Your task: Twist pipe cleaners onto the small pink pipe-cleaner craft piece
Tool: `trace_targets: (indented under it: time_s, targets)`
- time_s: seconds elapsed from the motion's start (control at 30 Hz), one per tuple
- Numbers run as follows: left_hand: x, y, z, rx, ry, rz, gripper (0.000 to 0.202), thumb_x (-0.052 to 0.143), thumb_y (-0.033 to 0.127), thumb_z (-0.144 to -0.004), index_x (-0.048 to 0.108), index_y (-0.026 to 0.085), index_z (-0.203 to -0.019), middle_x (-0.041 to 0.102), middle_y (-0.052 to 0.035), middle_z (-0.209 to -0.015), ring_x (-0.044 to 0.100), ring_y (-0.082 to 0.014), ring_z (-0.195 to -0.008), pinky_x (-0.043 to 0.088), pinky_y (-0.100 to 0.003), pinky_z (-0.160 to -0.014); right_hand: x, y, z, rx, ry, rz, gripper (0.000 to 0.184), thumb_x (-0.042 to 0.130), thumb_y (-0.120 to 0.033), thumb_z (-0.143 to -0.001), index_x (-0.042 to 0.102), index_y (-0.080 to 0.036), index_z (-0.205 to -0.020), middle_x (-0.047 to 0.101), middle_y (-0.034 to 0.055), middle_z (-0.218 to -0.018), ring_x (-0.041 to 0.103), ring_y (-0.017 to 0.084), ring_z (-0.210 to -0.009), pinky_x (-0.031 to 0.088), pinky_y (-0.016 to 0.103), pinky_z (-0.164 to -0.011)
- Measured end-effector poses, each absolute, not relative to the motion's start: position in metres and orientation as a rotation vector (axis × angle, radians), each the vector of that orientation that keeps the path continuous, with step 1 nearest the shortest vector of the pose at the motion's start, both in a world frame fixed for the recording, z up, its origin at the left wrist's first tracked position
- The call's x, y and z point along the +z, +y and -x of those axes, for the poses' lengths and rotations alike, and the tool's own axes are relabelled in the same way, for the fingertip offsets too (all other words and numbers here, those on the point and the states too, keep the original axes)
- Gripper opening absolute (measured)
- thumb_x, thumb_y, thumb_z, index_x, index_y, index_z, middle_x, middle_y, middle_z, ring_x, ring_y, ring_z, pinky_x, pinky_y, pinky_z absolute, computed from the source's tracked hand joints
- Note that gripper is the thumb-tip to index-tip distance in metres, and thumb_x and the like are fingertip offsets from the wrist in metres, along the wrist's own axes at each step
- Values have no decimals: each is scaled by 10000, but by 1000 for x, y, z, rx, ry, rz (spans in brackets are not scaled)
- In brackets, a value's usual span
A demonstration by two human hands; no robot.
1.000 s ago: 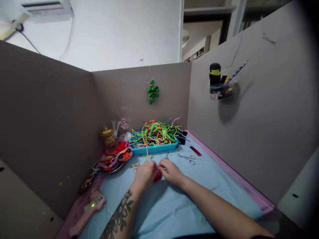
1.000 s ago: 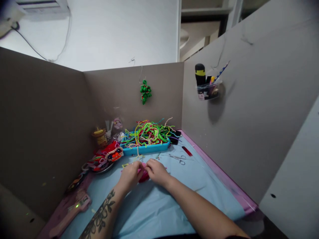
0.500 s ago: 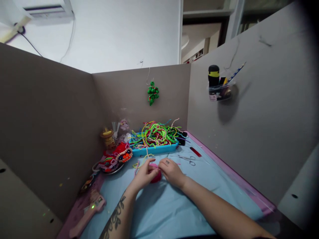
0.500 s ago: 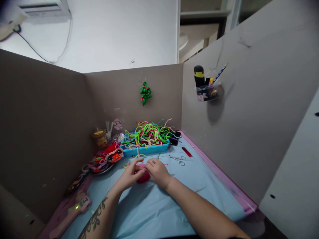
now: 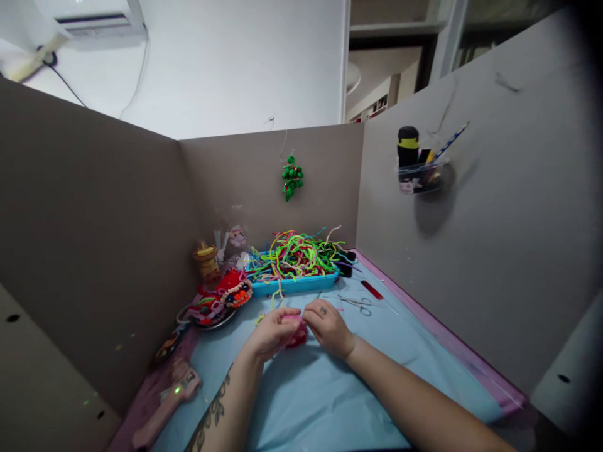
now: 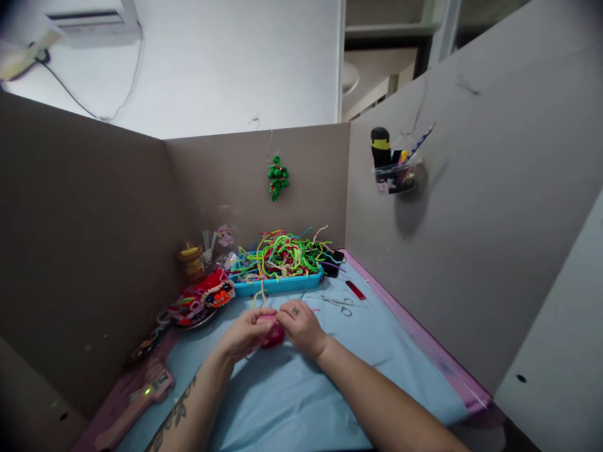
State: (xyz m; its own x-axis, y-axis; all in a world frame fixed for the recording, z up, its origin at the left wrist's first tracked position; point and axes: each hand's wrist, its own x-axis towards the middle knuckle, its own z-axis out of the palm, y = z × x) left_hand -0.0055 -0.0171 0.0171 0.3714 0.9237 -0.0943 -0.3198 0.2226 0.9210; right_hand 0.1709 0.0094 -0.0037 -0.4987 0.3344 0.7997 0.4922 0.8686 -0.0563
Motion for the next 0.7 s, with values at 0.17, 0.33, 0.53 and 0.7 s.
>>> trace_targets:
  time_s: [0.17,0.33,0.53,0.7]
  targets:
    - [13,-15,5,1034,761,-910,578,858,198,-479,539,124,-956,633,-27,-720,606,-114,-571,446,-211,-536,-3,9,-171,-222,-2149,582,174,433,-136,-849,591,-194,-893,583,75,-868,492,195,-823,397,333,-751]
    - [13,-16,3,1014,783,-878,496,820,239,-557,506,143,-929,612,-1,-697,594,-95,-548,426,-183,-497,-4,9,-173,-228,-2150,584,193,416,-139,-861,596,-198,-895,586,73,-865,495,193,-816,394,337,-743]
    - [12,-15,0,1110,843,-1027,500,835,255,-502,510,150,-866,605,13,-680,514,-62,-475,346,-177,-465,-4,10,-172,-205,-2161,577,162,429,-144,-854,585,-185,-863,586,73,-848,483,193,-806,389,340,-739]
    - [16,-17,-3,1182,985,-1270,401,798,282,-531,518,147,-785,601,1,-691,520,-84,-536,351,-192,-498,-4,11,-170,-76,-2136,612,111,451,-136,-834,553,-173,-806,577,67,-792,475,193,-773,380,334,-727]
